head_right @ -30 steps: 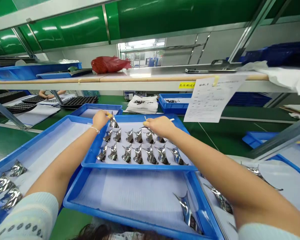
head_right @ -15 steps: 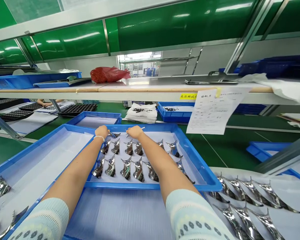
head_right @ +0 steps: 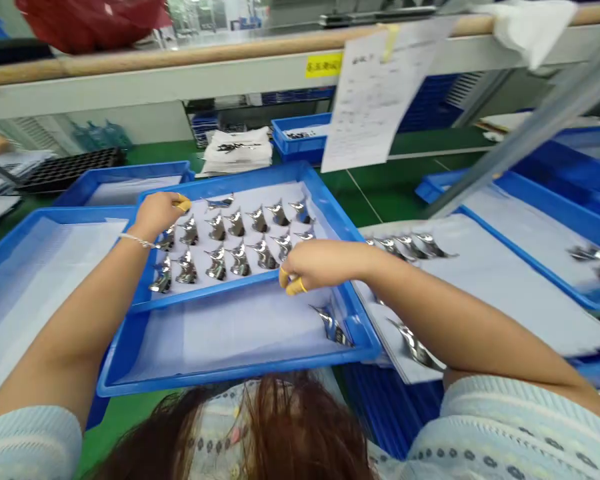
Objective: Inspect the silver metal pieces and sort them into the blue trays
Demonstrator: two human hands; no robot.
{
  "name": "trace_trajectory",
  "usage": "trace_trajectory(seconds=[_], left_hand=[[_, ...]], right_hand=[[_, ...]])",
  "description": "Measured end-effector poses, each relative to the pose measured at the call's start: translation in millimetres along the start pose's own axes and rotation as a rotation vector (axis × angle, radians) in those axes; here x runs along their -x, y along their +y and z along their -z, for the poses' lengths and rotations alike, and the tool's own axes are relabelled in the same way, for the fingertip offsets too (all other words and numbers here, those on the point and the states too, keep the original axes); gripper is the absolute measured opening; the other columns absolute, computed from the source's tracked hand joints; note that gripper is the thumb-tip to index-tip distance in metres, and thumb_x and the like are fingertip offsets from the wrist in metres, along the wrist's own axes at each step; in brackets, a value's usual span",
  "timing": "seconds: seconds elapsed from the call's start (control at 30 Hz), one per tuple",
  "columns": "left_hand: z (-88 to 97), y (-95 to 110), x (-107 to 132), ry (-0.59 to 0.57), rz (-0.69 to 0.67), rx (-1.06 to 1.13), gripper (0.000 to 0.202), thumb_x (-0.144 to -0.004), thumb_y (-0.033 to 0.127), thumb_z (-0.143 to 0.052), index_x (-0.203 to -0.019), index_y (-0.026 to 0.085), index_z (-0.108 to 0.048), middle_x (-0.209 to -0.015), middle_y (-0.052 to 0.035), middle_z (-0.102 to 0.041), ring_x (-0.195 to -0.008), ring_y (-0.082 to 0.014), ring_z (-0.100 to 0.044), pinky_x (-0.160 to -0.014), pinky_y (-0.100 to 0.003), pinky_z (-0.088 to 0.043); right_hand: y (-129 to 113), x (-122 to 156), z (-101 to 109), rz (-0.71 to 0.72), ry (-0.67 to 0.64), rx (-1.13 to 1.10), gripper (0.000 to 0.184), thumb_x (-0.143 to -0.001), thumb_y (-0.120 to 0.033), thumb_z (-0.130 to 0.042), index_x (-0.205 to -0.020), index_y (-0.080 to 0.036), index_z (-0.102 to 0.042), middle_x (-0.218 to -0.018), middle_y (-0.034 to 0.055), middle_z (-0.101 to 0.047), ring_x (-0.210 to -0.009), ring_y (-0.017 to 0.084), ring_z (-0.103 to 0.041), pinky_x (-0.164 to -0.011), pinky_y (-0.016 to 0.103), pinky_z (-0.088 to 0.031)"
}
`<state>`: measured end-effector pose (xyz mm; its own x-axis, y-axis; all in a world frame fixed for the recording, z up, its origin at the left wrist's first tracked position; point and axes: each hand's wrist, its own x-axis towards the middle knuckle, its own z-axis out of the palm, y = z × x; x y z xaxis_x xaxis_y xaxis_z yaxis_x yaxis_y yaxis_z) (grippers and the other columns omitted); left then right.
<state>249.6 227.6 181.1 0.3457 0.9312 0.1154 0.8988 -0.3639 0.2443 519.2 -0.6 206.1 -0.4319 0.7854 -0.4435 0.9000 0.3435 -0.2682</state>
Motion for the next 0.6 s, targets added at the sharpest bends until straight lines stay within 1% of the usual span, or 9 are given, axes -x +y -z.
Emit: trace_trajectory(seconds=[0.07, 0.1, 0.17, 0.2, 0.27, 0.33, 0.43, 0.53, 0.6], left_hand=[[0.5, 14.6, 9.7, -0.036, -0.027, -0.017, 0.026, -0.094, 0.027, -0.06, -0.116, 0.019, -0.071, -0.104, -0.0096, -0.073, -0.098, -0.0242, -0.065, -0.091, -0.039, -0.05], [0.2, 20.2, 13.0, -0.048, -0.039, -0.023, 0.028, -0.094, 0.027, -0.059, -0.118, 0.02, -0.071, -0.106, -0.0096, -0.074, -0.097, -0.0245, -0.066, -0.09, -0.039, -0.05], [-2.7, 28.0, 15.4, -0.069, -0.05, -0.028, 0.03, -0.095, 0.028, -0.058, -0.122, 0.021, -0.069, -0.109, -0.0097, -0.073, -0.099, -0.0246, -0.066, -0.092, -0.039, -0.05], [-5.5, 30.3, 14.4, -0.08, -0.049, -0.029, 0.03, -0.096, 0.028, -0.058, -0.123, 0.02, -0.067, -0.112, -0.0098, -0.073, -0.101, -0.0245, -0.066, -0.093, -0.04, -0.05], [-13.4, 32.5, 8.7, -0.112, -0.04, -0.029, 0.03, -0.097, 0.031, -0.059, -0.124, 0.017, -0.065, -0.116, -0.0099, -0.07, -0.105, -0.024, -0.065, -0.096, -0.043, -0.052], [-23.0, 32.1, -0.5, -0.155, -0.03, -0.023, 0.032, -0.096, 0.034, -0.062, -0.122, 0.015, -0.063, -0.121, -0.0099, -0.067, -0.108, -0.0241, -0.065, -0.095, -0.046, -0.054], [-37.6, 29.8, -16.9, -0.204, -0.019, -0.001, 0.033, -0.096, 0.035, -0.063, -0.123, 0.016, -0.062, -0.126, -0.0106, -0.063, -0.11, -0.0242, -0.064, -0.093, -0.046, -0.056], [-49.5, 29.2, -33.1, -0.23, 0.0, 0.023, 0.033, -0.097, 0.035, -0.061, -0.124, 0.017, -0.062, -0.127, -0.0104, -0.063, -0.109, -0.0239, -0.064, -0.092, -0.044, -0.057], [-55.7, 29.6, -43.4, -0.245, 0.019, 0.034, 0.033, -0.096, 0.036, -0.062, -0.124, 0.017, -0.062, -0.126, -0.0103, -0.063, -0.108, -0.0237, -0.065, -0.091, -0.044, -0.057]], right_hand=[[0.8, 19.7, -37.9, -0.124, -0.129, 0.047, 0.03, -0.087, -0.03, -0.069, -0.116, -0.023, -0.076, -0.097, 0.0079, -0.08, -0.087, 0.025, -0.074, -0.069, 0.029, -0.047], [2.0, 23.0, -57.8, -0.224, -0.139, 0.093, 0.032, -0.087, -0.028, -0.069, -0.117, -0.021, -0.076, -0.099, 0.0116, -0.079, -0.09, 0.027, -0.074, -0.069, 0.03, -0.047], [6.5, 20.5, -94.6, -0.349, -0.102, 0.158, 0.03, -0.089, -0.021, -0.064, -0.114, -0.01, -0.075, -0.104, 0.0222, -0.076, -0.097, 0.034, -0.073, -0.072, 0.034, -0.049], [9.1, 16.7, -109.9, -0.376, -0.081, 0.179, 0.028, -0.09, -0.015, -0.059, -0.112, -0.007, -0.075, -0.105, 0.0247, -0.075, -0.099, 0.035, -0.073, -0.074, 0.035, -0.05], [13.8, 8.7, -132.5, -0.385, -0.051, 0.207, 0.028, -0.09, -0.007, -0.053, -0.108, -0.005, -0.075, -0.104, 0.025, -0.075, -0.1, 0.035, -0.073, -0.075, 0.035, -0.051], [17.7, 3.7, -145.5, -0.376, -0.026, 0.229, 0.031, -0.089, -0.002, -0.05, -0.104, -0.006, -0.076, -0.101, 0.023, -0.076, -0.098, 0.033, -0.074, -0.074, 0.034, -0.052], [24.7, 2.8, -153.5, -0.371, 0.029, 0.256, 0.032, -0.086, 0.002, -0.049, -0.101, -0.007, -0.076, -0.098, 0.0218, -0.077, -0.095, 0.032, -0.075, -0.072, 0.032, -0.051], [31.9, 5.8, -152.6, -0.37, 0.09, 0.26, 0.034, -0.082, 0.004, -0.051, -0.099, -0.01, -0.076, -0.095, 0.019, -0.078, -0.091, 0.032, -0.076, -0.068, 0.032, -0.05], [33.5, 9.4, -145.1, -0.368, 0.129, 0.255, 0.035, -0.082, 0.003, -0.051, -0.099, -0.014, -0.076, -0.092, 0.016, -0.079, -0.089, 0.031, -0.076, -0.066, 0.032, -0.048]])
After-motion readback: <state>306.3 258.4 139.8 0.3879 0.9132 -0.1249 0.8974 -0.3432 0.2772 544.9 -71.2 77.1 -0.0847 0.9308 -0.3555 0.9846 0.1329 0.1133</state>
